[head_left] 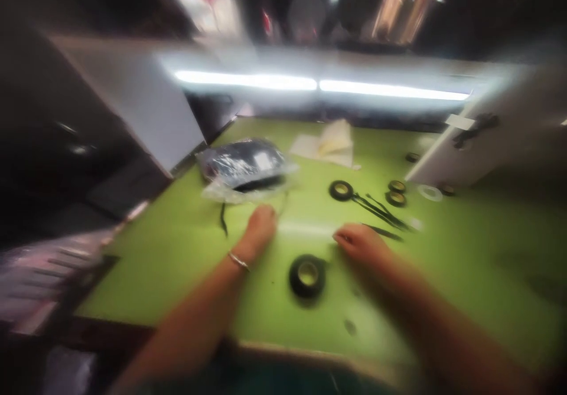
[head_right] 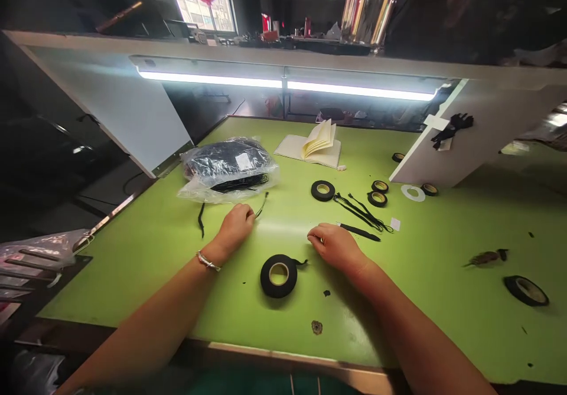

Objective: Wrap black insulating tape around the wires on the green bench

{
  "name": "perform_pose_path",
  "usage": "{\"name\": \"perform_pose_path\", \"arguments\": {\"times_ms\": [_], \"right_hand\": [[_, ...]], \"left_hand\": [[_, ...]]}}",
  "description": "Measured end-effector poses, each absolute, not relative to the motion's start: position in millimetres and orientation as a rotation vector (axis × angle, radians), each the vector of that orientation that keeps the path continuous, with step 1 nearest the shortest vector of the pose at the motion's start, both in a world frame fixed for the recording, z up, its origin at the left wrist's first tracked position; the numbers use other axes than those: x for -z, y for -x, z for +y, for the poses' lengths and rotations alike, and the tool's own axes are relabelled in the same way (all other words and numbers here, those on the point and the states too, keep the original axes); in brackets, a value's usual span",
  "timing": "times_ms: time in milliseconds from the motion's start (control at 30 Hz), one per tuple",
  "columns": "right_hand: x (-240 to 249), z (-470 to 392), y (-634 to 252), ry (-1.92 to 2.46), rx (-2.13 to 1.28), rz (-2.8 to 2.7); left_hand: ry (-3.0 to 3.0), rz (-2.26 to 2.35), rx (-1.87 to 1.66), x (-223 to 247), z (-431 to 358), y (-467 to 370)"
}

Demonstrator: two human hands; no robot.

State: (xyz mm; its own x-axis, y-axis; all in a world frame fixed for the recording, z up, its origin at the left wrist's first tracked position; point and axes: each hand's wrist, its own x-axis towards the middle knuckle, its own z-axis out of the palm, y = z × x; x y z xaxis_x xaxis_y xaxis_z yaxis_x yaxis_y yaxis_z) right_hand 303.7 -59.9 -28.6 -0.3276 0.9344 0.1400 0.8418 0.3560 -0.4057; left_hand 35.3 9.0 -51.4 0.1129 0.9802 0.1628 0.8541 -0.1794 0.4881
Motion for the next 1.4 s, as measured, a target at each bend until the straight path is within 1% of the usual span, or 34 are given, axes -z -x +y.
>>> {"name": "perform_pose_path", "arguments": {"times_ms": [100, 233, 300, 367, 533, 667, 733, 800, 900, 967, 1033, 1133, 1333, 1400], "right_hand": [[26.7, -58.7, -296.2, 1.53, -0.63, -2.051], [23.1, -56.7, -281.3, 1.435, -1.083, -1.555], [20.1, -57.0, -275.6, 1.343, -1.182, -1.396], [16.2, -59.2, -271.1, 1.297, -1.207, -1.304], [9.6, -69.2, -255.5, 1.322, -1.077, -1.331], [7.3, -71.8, -249.8, 1.365, -0.942, -1.372], [2.2, -73.5, -255.9, 1.422, -0.906, -1.407], [-5.5, -79.8, -265.3, 1.539, -0.885, -1.605], [-13.0, -100.4, -274.0, 1.726, -0.828, -2.162], [-10.0, -116.9, -271.1, 1.766, -0.811, -2.348], [-1.3, -129.1, -262.2, 1.838, -0.711, -2.369], [13.6, -131.7, -245.3, 1.944, -0.538, -2.227], [23.8, -103.4, -221.0, 1.977, -0.439, -2.118], [25.0, -93.7, -217.9, 1.962, -0.34, -2.154]], "left_hand": [[-2.095, 1.668, -0.669, 39.3, -6.3, -42.7], [-2.02, 1.279, -0.626, 26.4, -25.2, -56.8], [-2.023, 1.158, -0.575, 23.9, -30.8, -60.2], [-1.98, 1.094, -0.598, 22.5, -34.3, -61.7], [-1.693, 0.95, -0.685, 13.9, -42.1, -71.7], [-1.757, 1.052, -0.82, 9.0, -45.3, -80.9], [-1.694, 1.107, -0.862, 10.7, -43.7, -78.5], [-1.574, 1.142, -0.877, 14.6, -40.4, -72.1], [-1.342, 1.166, -0.858, 22.1, -34.9, -62.7], [-1.215, 1.154, -0.844, 26.7, -32.7, -60.1], [-1.15, 1.128, -0.854, 30.3, -32.0, -60.4], [-1.115, 1.068, -0.884, 33.7, -33.5, -63.3], [-0.956, 0.961, -0.95, 37.4, -36.7, -64.6], [-0.939, 0.956, -0.968, 38.9, -36.0, -62.8]]}}
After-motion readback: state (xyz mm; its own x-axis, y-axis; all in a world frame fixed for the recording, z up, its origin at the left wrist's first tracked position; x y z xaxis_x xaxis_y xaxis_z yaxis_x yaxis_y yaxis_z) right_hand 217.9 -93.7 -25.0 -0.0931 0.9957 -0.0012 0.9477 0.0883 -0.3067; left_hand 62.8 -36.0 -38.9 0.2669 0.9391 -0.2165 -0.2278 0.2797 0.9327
